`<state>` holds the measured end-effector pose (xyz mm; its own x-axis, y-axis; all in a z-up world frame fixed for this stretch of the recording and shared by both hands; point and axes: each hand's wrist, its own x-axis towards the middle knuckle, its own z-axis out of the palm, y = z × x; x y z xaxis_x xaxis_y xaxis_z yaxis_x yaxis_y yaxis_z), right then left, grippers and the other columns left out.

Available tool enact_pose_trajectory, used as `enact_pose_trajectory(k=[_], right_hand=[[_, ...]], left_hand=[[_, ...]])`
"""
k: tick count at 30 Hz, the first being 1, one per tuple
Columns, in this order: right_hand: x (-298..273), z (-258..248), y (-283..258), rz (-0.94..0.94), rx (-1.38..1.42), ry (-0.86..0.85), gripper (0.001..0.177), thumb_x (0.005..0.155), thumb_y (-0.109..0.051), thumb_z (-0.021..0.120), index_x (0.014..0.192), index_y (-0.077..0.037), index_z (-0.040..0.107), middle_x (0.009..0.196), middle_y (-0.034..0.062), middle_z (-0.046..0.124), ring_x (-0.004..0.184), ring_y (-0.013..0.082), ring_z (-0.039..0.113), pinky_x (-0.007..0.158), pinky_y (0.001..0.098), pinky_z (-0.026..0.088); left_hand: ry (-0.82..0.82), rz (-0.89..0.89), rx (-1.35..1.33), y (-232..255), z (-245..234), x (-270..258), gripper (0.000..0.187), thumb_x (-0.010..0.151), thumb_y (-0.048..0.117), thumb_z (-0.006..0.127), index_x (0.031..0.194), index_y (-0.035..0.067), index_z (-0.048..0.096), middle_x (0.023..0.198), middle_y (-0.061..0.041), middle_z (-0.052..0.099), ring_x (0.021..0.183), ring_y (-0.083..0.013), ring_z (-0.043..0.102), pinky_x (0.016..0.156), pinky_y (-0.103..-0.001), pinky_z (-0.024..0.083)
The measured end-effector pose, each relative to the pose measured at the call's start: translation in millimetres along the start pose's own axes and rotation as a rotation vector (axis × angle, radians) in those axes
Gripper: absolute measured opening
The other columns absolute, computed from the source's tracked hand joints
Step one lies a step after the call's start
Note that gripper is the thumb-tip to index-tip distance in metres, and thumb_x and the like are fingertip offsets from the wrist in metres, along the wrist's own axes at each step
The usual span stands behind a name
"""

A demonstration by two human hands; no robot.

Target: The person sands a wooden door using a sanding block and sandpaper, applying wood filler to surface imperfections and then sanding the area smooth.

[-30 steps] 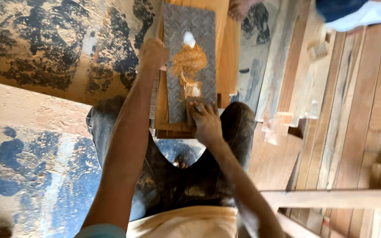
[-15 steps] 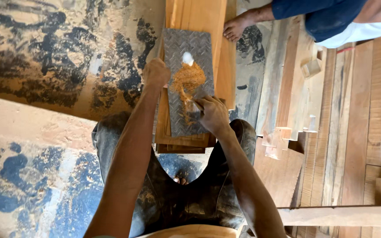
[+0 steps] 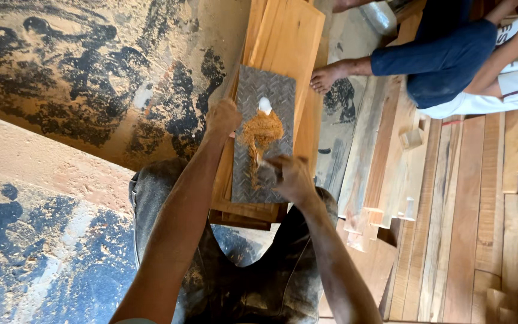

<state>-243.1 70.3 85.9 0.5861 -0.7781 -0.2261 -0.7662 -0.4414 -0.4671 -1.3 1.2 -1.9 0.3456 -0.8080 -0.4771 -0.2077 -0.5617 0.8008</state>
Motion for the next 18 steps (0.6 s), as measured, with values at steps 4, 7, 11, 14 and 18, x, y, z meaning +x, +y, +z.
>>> enact_pose_trajectory(k=[4, 7, 11, 14, 18], right_hand=[[42, -10, -11, -0.17, -0.252, 0.122, 0.045, 0.084, 0.004, 0.064, 0.122, -0.018, 0.076, 0.119, 0.0016, 0.076, 0.111, 0.0204, 0.067, 0.102, 0.0407, 0.039], [55, -9, -30, -0.154, -0.298, 0.097, 0.029, 0.091, -0.012, 0.073, 0.119, -0.018, 0.076, 0.115, 0.0027, 0.075, 0.105, 0.0217, 0.067, 0.099, 0.0425, 0.039], [51, 7, -26, -0.178, -0.315, 0.146, 0.028, 0.092, -0.018, 0.075, 0.119, -0.019, 0.077, 0.114, -0.0002, 0.076, 0.108, 0.0198, 0.067, 0.101, 0.0396, 0.041], [38, 9, -18, -0.212, -0.359, 0.079, 0.039, 0.083, -0.016, 0.076, 0.121, -0.02, 0.077, 0.116, -0.002, 0.076, 0.107, 0.0188, 0.067, 0.101, 0.0381, 0.042], [24, 4, -16, -0.268, -0.342, 0.047, 0.036, 0.086, -0.018, 0.08, 0.121, -0.022, 0.076, 0.119, -0.0029, 0.075, 0.107, 0.0176, 0.066, 0.101, 0.0408, 0.04]], left_hand=[[-0.008, 0.04, 0.059, 2, -3, -9, 0.019, 0.094, 0.01, 0.056, 0.105, 0.002, 0.069, 0.096, -0.021, 0.077, 0.068, -0.0258, 0.075, 0.073, -0.037, 0.063], [0.001, 0.018, 0.047, 5, -3, -9, 0.019, 0.087, 0.009, 0.06, 0.103, 0.007, 0.07, 0.1, -0.018, 0.074, 0.076, -0.0249, 0.074, 0.075, -0.039, 0.062], [-0.01, -0.019, 0.068, -5, 6, -1, 0.02, 0.092, 0.01, 0.058, 0.109, 0.008, 0.069, 0.103, -0.02, 0.077, 0.086, -0.0289, 0.076, 0.084, -0.039, 0.059], [0.026, 0.04, 0.117, -11, 15, 10, 0.023, 0.089, 0.008, 0.061, 0.11, 0.007, 0.069, 0.102, -0.02, 0.074, 0.089, -0.0277, 0.073, 0.082, -0.041, 0.057], [-0.005, 0.01, 0.096, -7, 13, 11, 0.024, 0.09, 0.009, 0.059, 0.111, 0.004, 0.07, 0.099, -0.021, 0.075, 0.078, -0.027, 0.076, 0.08, -0.037, 0.06]])
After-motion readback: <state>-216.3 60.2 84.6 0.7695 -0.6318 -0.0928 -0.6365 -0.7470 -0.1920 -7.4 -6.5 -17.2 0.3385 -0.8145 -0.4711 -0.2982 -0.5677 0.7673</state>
